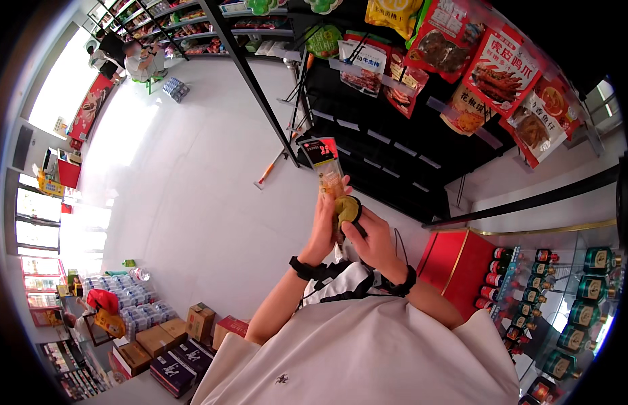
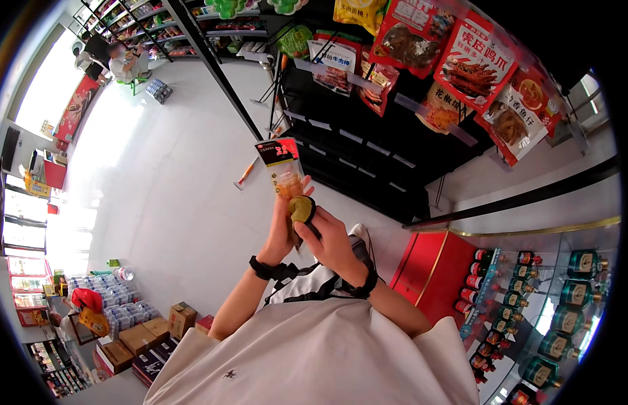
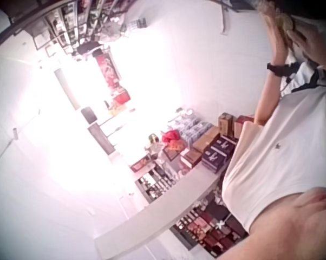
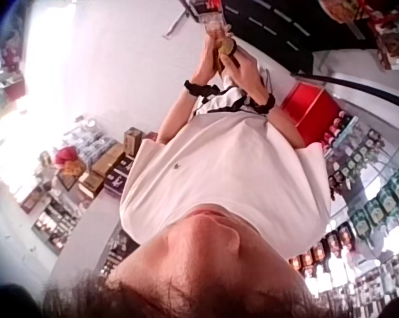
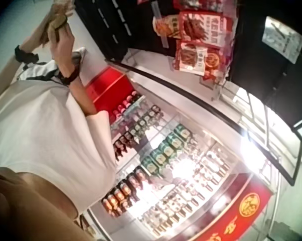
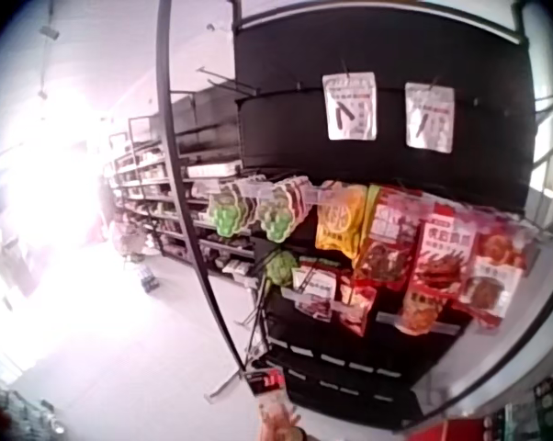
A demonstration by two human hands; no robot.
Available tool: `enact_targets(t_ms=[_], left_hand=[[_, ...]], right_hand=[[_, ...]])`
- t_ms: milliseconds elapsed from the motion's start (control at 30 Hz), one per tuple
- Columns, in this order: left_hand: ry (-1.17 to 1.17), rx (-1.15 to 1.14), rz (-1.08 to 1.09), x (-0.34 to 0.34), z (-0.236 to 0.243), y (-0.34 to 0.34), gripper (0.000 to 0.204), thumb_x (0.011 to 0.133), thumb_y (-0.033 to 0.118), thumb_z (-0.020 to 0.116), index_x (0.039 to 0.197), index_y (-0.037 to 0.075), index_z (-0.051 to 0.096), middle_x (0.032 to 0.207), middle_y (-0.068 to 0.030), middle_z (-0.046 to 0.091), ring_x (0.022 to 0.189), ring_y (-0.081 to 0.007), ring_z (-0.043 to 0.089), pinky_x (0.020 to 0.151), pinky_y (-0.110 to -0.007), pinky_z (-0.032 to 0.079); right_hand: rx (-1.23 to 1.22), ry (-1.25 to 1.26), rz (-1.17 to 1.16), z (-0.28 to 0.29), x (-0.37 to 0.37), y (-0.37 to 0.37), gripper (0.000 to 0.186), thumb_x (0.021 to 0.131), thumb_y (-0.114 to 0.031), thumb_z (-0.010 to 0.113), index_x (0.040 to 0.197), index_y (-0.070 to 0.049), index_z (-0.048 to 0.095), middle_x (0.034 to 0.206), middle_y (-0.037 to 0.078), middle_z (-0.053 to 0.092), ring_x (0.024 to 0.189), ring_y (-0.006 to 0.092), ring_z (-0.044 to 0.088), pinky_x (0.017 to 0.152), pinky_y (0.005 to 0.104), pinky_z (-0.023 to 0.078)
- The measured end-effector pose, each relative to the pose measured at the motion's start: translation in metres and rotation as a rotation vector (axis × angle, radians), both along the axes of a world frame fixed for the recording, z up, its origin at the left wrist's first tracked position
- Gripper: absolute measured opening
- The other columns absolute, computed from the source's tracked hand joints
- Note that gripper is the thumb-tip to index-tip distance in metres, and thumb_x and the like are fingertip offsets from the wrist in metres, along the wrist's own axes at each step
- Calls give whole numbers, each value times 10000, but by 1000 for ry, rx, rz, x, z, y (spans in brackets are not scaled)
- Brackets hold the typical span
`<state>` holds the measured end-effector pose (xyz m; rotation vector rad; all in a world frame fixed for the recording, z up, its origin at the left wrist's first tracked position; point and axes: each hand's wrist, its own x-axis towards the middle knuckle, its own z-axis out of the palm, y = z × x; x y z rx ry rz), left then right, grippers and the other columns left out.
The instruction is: The person picks up various snack packages from a store shelf, wipes them down with a cloth, and places them back on the shelf.
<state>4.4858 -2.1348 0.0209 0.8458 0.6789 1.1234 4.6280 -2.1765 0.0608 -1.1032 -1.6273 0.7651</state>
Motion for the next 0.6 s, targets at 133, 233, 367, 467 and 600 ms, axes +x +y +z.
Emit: enact_targets(t_ms=[133,233,367,467,600], left_hand=[[-241,-136,-121,4,22,-5,772,1103,647,221,1679,133,197,1681,-95,347,1497,-251,408,1225,-406,353],[-37,-133,-151,12,6,-21,758,1120,563,333,1685,91,150,1683,-82,322,1539,-237,334,1258,-376,273],[50,89,-49,24,2,-26,730,1127,501,370,1677,63,171,1692,-81,297,1558,-233,291,1272,-370,229],[-20,73,-61,26,9,-22,714,1130,484,380,1677,71,182,1693,-76,294,1559,-224,282,1272,-365,226],[-222,-108,79,20,27,-4,695,1119,560,314,1641,101,314,1597,-90,451,1452,-226,453,1212,-363,352]], right_hand=[[-101,39,-155,-12,0,7,334,1067,-224,557,1265,34,630,1179,216,643,1062,353,664,908,416,529],[313,-439,-216,-28,-3,28,482,1095,-316,473,1391,59,534,1384,279,524,1288,411,532,1081,426,437],[-173,297,0,-42,-4,28,645,1131,-443,350,1534,60,317,1476,239,447,1387,351,444,1171,420,348],[-12,137,-11,-38,-9,21,735,1098,-511,376,1539,73,315,1560,292,362,1461,442,358,1226,511,264],[197,-203,225,-31,-5,-1,731,1083,-476,362,1523,107,362,1634,319,293,1542,522,213,1252,663,125]])
